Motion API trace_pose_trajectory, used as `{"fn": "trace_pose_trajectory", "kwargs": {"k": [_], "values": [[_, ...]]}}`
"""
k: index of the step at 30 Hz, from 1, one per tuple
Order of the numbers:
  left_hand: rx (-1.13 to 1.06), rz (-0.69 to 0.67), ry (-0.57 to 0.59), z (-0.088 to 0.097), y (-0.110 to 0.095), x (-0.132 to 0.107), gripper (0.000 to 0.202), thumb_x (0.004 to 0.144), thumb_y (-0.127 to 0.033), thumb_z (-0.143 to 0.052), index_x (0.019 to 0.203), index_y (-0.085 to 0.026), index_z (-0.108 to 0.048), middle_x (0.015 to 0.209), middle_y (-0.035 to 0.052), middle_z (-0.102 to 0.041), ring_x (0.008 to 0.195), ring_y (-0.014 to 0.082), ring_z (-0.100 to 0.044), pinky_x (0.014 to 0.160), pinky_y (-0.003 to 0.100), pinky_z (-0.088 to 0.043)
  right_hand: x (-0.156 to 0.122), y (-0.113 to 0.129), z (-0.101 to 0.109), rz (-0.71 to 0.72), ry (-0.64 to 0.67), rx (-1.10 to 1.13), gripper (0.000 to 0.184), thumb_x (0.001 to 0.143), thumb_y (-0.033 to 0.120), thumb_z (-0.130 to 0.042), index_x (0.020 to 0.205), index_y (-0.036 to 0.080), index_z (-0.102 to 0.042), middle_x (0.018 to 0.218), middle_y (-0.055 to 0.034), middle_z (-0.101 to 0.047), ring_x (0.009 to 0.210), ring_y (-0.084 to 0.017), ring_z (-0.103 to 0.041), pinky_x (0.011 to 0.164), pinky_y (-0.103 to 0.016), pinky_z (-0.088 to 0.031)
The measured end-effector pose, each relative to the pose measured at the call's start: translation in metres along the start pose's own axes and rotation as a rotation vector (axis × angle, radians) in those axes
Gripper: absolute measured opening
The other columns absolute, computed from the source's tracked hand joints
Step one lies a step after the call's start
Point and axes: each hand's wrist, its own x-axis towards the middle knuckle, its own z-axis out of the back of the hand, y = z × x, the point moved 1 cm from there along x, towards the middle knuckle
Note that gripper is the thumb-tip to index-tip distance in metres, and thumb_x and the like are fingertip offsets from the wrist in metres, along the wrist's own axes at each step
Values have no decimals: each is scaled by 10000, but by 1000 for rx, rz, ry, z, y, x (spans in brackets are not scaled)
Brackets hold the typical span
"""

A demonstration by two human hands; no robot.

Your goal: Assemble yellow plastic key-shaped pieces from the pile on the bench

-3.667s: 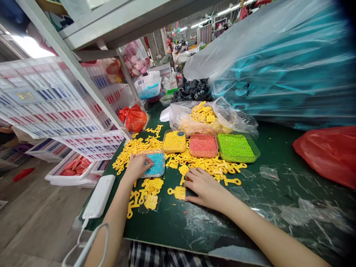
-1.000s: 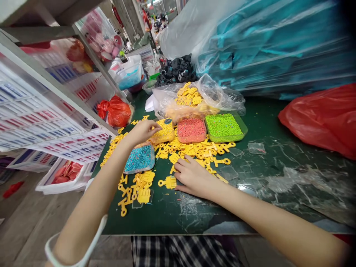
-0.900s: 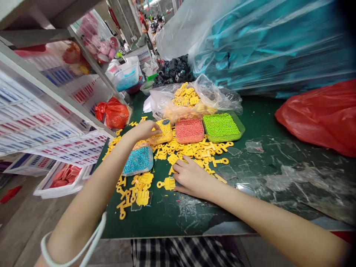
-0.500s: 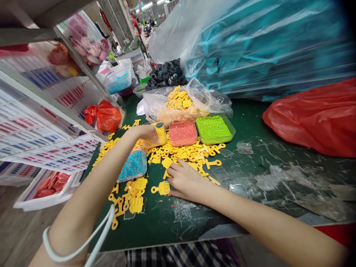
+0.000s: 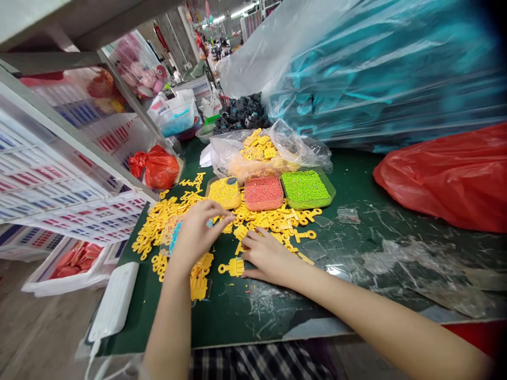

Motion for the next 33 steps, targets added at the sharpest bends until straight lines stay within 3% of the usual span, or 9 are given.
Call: {"fn": "trace_pose_trajectory", "kwargs": {"k": [4,8,26,30,33], "values": [[-128,91,38,-36,-3,-65,275,938,-409,-538,905,-226,-741,864,45,-648,866,197,-589,778,328,-452,0,0,-1,-46,0,38,314,769,459,-747,918,182,-757,975,-92,-654,1024,-266,-518,926,-413,-378],[-127,124,83,-59,6,-93,267,946,-395,-528,924,-238,-744,866,46,-643,838,196,-572,759,339,-447,1,0,-1,-57,0,82,299,763,451,-753,935,206,-761,944,-77,-645,994,-252,-517,893,-394,-385],[-113,166,111,-67,10,-104,199,910,-404,-599,1014,-320,-747,818,13,-616,802,193,-541,761,347,-396,0,0,-5,-58,6,92,320,799,462,-712,981,202,-754,956,-79,-639,1014,-258,-504,884,-395,-385],[-132,170,36,-64,10,-104,264,956,-414,-515,1014,-282,-736,819,22,-633,811,196,-549,767,358,-386,-2,-3,-4,-43,-2,99,335,765,461,-747,957,186,-746,977,-73,-643,1022,-260,-506,900,-393,-381],[-127,134,-40,-63,5,-102,269,973,-381,-491,991,-248,-725,806,21,-640,798,190,-549,758,353,-379,-2,-10,2,-26,-34,88,220,853,361,-683,966,177,-721,976,-66,-651,1007,-243,-518,885,-376,-382]]}}
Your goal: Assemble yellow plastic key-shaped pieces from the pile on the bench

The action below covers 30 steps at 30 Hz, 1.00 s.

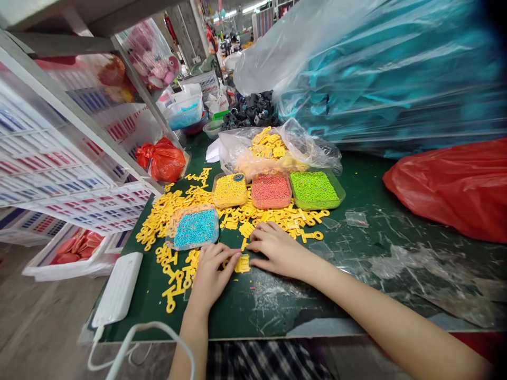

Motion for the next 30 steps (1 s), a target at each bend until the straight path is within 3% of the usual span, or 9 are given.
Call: {"fn": "trace_pose_trajectory", "kwargs": {"k": [4,12,18,23,25,30], "values": [[-2,-143,32,-6,-17,3,252,975,-366,-500,946,-228,-709,817,8,-659,788,170,-546,750,337,-366,3,-11,10,-56,-95,-154,149,923,170,-541,968,142,-681,986,-81,-660,982,-241,-529,858,-369,-373],[-28,-264,182,-22,-38,12,156,911,-357,-617,909,-232,-710,874,-4,-664,845,162,-561,795,332,-339,3,-12,14,-115,-106,-276,147,915,157,-532,975,130,-663,975,-90,-661,972,-253,-527,836,-367,-351],[-41,-244,268,-22,-41,14,107,922,-286,-609,879,-207,-667,892,-11,-674,883,160,-568,818,321,-356,2,-15,15,-125,-121,-290,156,907,147,-531,972,133,-672,982,-98,-663,973,-251,-518,826,-355,-331],[31,-118,25,-7,-17,9,188,949,-330,-546,864,-210,-664,877,19,-669,858,184,-575,796,345,-365,2,-22,17,-142,-146,-340,154,907,148,-523,960,140,-666,980,-102,-655,960,-250,-511,821,-358,-325],[78,-59,-10,-2,-8,7,202,943,-340,-547,843,-217,-671,862,19,-671,846,194,-577,784,354,-360,2,-24,17,-151,-163,-362,149,904,152,-524,954,142,-663,973,-103,-653,950,-253,-509,822,-363,-325],[97,20,112,0,-4,4,154,907,-322,-595,816,-237,-686,880,4,-679,851,197,-579,801,366,-356,1,-28,19,-172,-175,-389,156,900,149,-520,961,142,-663,977,-103,-653,941,-256,-509,827,-372,-323]]}}
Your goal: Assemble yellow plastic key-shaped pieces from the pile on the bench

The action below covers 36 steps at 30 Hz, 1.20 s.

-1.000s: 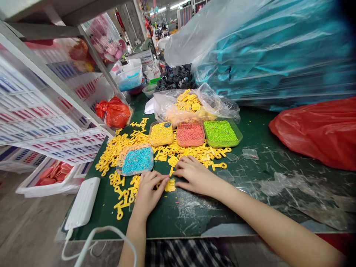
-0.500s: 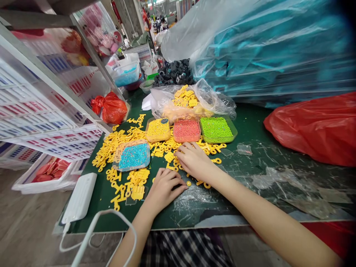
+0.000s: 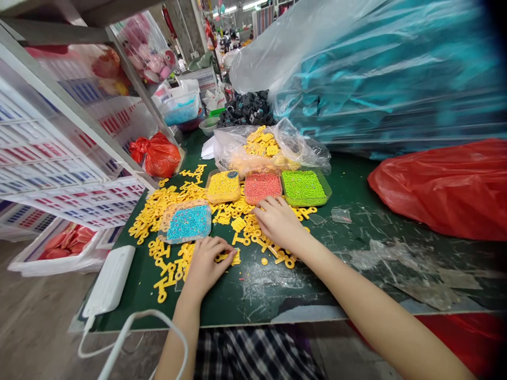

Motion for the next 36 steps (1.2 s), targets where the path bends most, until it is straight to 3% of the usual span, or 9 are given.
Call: {"fn": "trace_pose_trajectory", "kwargs": {"k": [8,13,23,36], "values": [[37,-6,-8,2,2,-3,168,896,-347,-602,818,-265,-726,919,12,-659,877,212,-562,805,370,-369,0,5,-1,36,63,29,148,912,162,-518,931,129,-661,955,-104,-645,947,-248,-511,817,-366,-328],[184,-131,-29,8,2,-3,167,907,-343,-593,880,-319,-756,941,-6,-687,842,206,-547,793,373,-356,-1,15,1,96,122,93,150,923,187,-525,952,136,-663,957,-103,-632,954,-234,-512,797,-352,-344],[446,-424,-26,23,-7,-1,252,949,-281,-481,1016,-327,-719,958,6,-717,844,227,-580,807,398,-376,-3,21,6,35,168,160,178,931,196,-511,976,131,-671,1047,-123,-614,1026,-252,-528,794,-363,-407],[416,-403,22,24,-8,-3,268,946,-239,-496,1135,-310,-671,1007,16,-715,885,213,-599,863,399,-370,-6,20,6,23,184,197,188,936,193,-508,996,123,-672,1083,-129,-611,1064,-261,-519,815,-363,-405]]}}
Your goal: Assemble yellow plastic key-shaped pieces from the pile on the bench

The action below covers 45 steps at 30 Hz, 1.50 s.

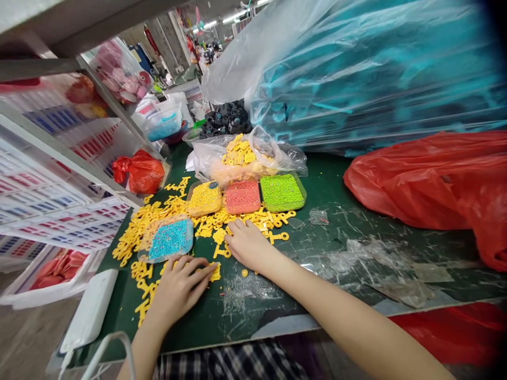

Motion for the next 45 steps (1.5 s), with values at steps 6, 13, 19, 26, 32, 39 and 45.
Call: {"fn": "trace_pose_trajectory", "kwargs": {"k": [6,13,19,26,32,39,45], "values": [[-38,-3,-6,4,0,3,264,941,-236,-490,1081,-320,-698,987,18,-723,864,205,-610,845,393,-390,0,-1,-3,3,-46,0,169,925,178,-518,978,127,-670,1058,-129,-614,1041,-260,-525,804,-363,-406],[-178,49,-190,40,22,79,234,944,-312,-489,1012,-264,-709,922,32,-735,839,202,-628,760,348,-427,0,-2,-6,9,-54,-7,200,939,176,-484,995,133,-671,1064,-132,-615,1048,-259,-528,806,-366,-415],[-252,54,228,18,45,192,278,908,-311,-493,929,-150,-719,927,79,-725,812,196,-619,726,294,-399,2,-1,0,0,-6,-21,202,927,171,-504,1013,122,-681,1092,-137,-613,1050,-258,-528,808,-368,-428],[-252,11,624,-19,49,241,158,738,-234,-592,666,-145,-701,550,-7,-603,544,130,-477,563,255,-300,1,0,0,12,-32,-29,192,927,157,-502,974,118,-684,1075,-136,-621,1036,-252,-530,819,-370,-431],[-274,45,669,-33,47,247,167,701,-256,-600,774,-162,-717,725,19,-691,649,151,-543,593,241,-342,2,0,-2,4,-46,-21,180,919,151,-511,969,119,-681,1054,-136,-623,1032,-249,-534,813,-363,-431],[-299,68,677,-36,46,241,159,712,-227,-577,737,-150,-714,694,20,-675,630,151,-537,591,257,-352,0,0,2,7,-22,-30,197,926,159,-498,990,123,-681,1065,-135,-622,1047,-248,-529,821,-353,-428],[-321,75,599,-30,55,241,259,792,-317,-577,931,-138,-701,821,52,-687,676,161,-558,615,256,-376,0,0,2,3,-11,-31,206,929,146,-484,979,117,-681,1066,-133,-621,1038,-249,-535,818,-356,-436]]}}
